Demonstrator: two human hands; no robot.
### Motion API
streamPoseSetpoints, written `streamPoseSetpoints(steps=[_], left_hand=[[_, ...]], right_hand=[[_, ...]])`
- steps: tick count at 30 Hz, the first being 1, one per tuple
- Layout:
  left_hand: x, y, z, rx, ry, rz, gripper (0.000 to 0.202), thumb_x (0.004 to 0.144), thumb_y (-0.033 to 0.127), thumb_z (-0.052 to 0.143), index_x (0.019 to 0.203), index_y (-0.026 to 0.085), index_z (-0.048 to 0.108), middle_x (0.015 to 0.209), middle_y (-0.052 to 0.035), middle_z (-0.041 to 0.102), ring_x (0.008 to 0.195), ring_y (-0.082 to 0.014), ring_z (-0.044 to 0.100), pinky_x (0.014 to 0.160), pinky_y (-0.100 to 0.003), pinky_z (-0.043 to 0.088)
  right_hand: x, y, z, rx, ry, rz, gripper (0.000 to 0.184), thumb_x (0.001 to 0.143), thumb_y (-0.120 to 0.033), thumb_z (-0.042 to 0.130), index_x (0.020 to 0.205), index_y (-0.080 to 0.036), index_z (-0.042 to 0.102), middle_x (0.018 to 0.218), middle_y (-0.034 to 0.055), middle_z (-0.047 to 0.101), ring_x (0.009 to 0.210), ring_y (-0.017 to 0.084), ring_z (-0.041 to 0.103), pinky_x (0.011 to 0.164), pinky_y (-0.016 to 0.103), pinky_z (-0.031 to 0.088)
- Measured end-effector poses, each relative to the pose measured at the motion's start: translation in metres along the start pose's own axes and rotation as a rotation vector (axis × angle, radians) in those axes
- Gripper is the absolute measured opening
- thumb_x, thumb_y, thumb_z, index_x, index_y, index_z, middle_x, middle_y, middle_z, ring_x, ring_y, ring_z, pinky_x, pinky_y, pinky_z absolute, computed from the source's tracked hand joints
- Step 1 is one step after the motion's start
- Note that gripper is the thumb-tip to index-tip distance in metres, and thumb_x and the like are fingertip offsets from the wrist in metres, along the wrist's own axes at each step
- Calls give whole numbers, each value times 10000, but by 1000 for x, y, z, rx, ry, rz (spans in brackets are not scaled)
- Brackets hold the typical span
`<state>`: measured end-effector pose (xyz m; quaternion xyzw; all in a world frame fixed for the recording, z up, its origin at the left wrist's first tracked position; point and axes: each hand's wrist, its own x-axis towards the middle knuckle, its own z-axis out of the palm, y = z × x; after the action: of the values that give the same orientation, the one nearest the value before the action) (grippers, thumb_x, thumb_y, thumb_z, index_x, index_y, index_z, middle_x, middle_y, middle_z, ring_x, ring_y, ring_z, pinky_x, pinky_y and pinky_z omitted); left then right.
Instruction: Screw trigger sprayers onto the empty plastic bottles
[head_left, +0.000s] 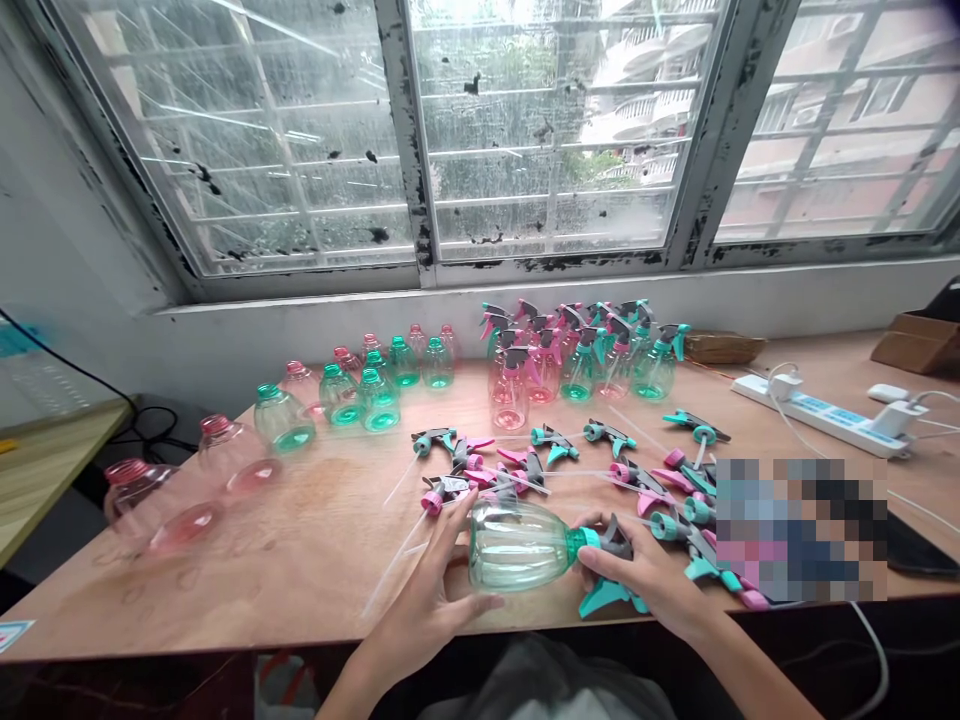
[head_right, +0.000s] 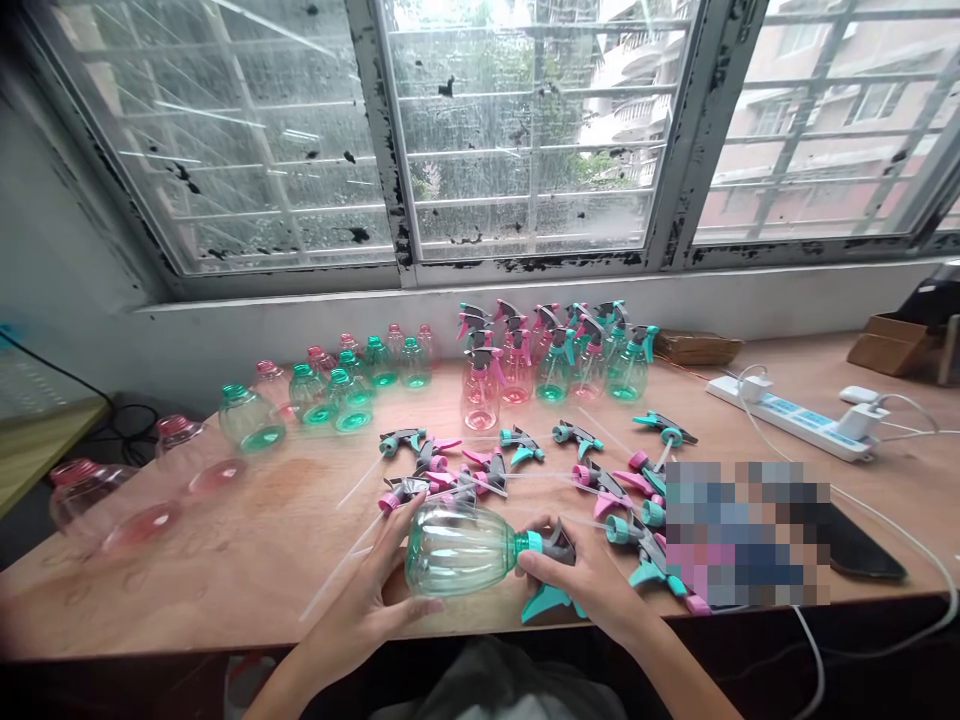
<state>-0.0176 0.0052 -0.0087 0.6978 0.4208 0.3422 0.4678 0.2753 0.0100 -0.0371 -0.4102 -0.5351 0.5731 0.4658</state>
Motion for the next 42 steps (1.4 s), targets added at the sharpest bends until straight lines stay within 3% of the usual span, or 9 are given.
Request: streamPoseSetpoints(steps=[5, 9, 13, 16, 22, 27, 31, 35, 42], left_hand=[[-1, 0, -1, 25, 3, -15, 943, 859, 268, 801, 1621, 404, 262, 1748, -41, 165, 1502, -369, 400, 1206, -465, 414], [-1, 1, -2, 30, -9, -20, 942, 871, 247, 784, 1622, 422, 242, 1756, -32, 140, 1514, -361, 391, 1228, -486, 383], [-1, 0, -2, 56, -11, -26, 966, 862, 266, 795, 1635, 384, 227, 1756, -59, 162, 1610, -366, 145, 1253, -532, 328], [-1, -1, -2, 55, -11, -26, 964, 861, 270, 794, 1636, 371, 230, 1750, -61, 189, 1622, -348, 84, 1273, -551, 276], [-2, 1, -2, 60, -7, -35, 942, 872, 317, 787, 1637, 357, 238, 1746, -47, 217, 1620, -350, 96, 1276, -525, 283], [-1, 4, -2, 59, -27, -42, 962, 875, 296, 780, 1641, 366, 202, 1750, -57, 196, 1567, -341, 300, 1276, -503, 285], [-1, 5, -2, 71, -16, -49, 950, 872, 284, 777, 1637, 354, 217, 1750, -55, 194, 1568, -341, 287, 1286, -502, 250], [-2, 7, -1, 38, -26, -39, 962, 869, 287, 776, 1638, 368, 203, 1738, -46, 228, 1479, -325, 435, 1270, -475, 293], [-1, 11, -1, 28, -31, -63, 991, 868, 274, 769, 1646, 383, 165, 1716, -26, 278, 1445, -299, 464, 1247, -434, 337]], right_hand=[[0, -1, 0, -7, -2, -5, 381, 824, -488, 826, 998, -193, 659, 659, 3, 763, 631, 237, 729, 612, 343, 582], [0, -1, 1, -6, 11, -7, 392, 815, -493, 835, 992, -190, 659, 680, 12, 767, 628, 235, 730, 617, 346, 581], [0, 0, 2, -6, 11, -6, 396, 803, -511, 841, 960, -190, 670, 666, 12, 752, 617, 236, 718, 601, 345, 575], [0, 1, 1, 13, 5, -3, 389, 805, -498, 845, 968, -189, 674, 661, 9, 753, 624, 231, 712, 610, 340, 574], [0, 4, -1, 19, -2, -18, 382, 827, -474, 840, 998, -179, 667, 661, 7, 758, 617, 211, 704, 592, 308, 548], [1, 3, -1, 31, 11, -9, 382, 824, -469, 846, 996, -180, 666, 683, 12, 769, 623, 214, 718, 605, 314, 561], [1, 2, 0, 36, 5, -12, 382, 825, -466, 848, 998, -178, 666, 684, 13, 770, 621, 208, 713, 596, 307, 559], [0, 2, -1, 31, 6, -15, 371, 839, -460, 841, 1004, -177, 667, 687, 10, 771, 629, 194, 705, 598, 291, 560], [1, 3, -1, 33, 2, -15, 366, 836, -455, 846, 1005, -181, 672, 693, 6, 773, 637, 194, 712, 610, 290, 559]])
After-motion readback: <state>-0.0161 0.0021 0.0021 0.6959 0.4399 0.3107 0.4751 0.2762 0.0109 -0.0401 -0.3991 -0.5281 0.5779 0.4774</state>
